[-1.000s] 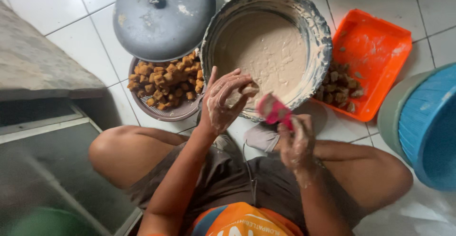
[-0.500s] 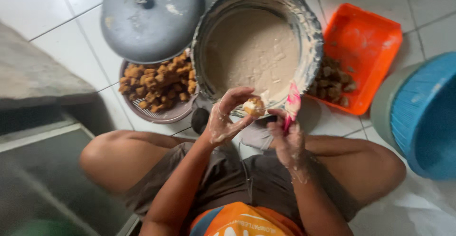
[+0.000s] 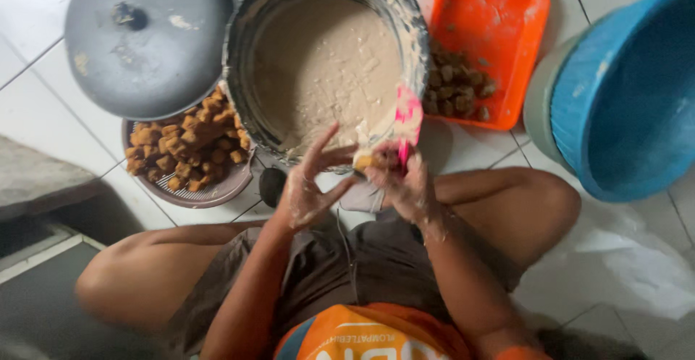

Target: The person sits on the floor and coats fried tofu cubes with batter. They pick up pieces from a colander, spread batter over each piece with a spatula, and place the coated pieces into a blue basket, occasionally refilling the orange tray from the colander.

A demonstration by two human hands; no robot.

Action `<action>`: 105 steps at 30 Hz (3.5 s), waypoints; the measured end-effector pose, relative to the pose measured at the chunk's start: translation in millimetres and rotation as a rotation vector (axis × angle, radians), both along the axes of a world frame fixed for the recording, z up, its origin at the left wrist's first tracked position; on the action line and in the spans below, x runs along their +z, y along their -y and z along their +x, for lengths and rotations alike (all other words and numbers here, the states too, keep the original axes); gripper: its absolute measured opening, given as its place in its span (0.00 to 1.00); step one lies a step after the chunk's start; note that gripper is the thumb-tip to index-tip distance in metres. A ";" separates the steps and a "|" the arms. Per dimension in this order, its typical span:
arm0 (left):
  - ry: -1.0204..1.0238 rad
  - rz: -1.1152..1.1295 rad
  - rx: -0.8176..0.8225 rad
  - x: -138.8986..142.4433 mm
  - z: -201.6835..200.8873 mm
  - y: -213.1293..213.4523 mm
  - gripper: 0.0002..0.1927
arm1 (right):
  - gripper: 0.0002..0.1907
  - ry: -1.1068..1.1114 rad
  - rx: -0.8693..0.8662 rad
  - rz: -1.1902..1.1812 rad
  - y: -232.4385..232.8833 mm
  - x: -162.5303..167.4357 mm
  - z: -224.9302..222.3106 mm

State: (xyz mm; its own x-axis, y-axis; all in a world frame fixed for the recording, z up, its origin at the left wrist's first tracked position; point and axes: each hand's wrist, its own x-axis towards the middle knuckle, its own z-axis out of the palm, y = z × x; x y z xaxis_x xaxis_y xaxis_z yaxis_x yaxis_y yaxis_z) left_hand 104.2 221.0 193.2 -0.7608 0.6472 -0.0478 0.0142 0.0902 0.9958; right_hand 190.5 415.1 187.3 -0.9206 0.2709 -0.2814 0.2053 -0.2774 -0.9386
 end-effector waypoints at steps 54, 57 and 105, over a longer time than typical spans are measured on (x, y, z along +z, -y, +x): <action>0.268 -0.357 0.926 -213.8 -57.8 162.8 0.27 | 0.20 0.309 0.380 1.164 -15.4 -185.8 -55.5; 0.209 -0.466 1.011 -219.2 -62.5 167.3 0.28 | 0.17 0.272 0.447 1.448 -29.5 -190.4 -68.3; -0.140 -1.309 0.803 -268.8 -56.4 176.0 0.12 | 0.10 0.441 0.016 -0.470 31.2 -76.2 -12.5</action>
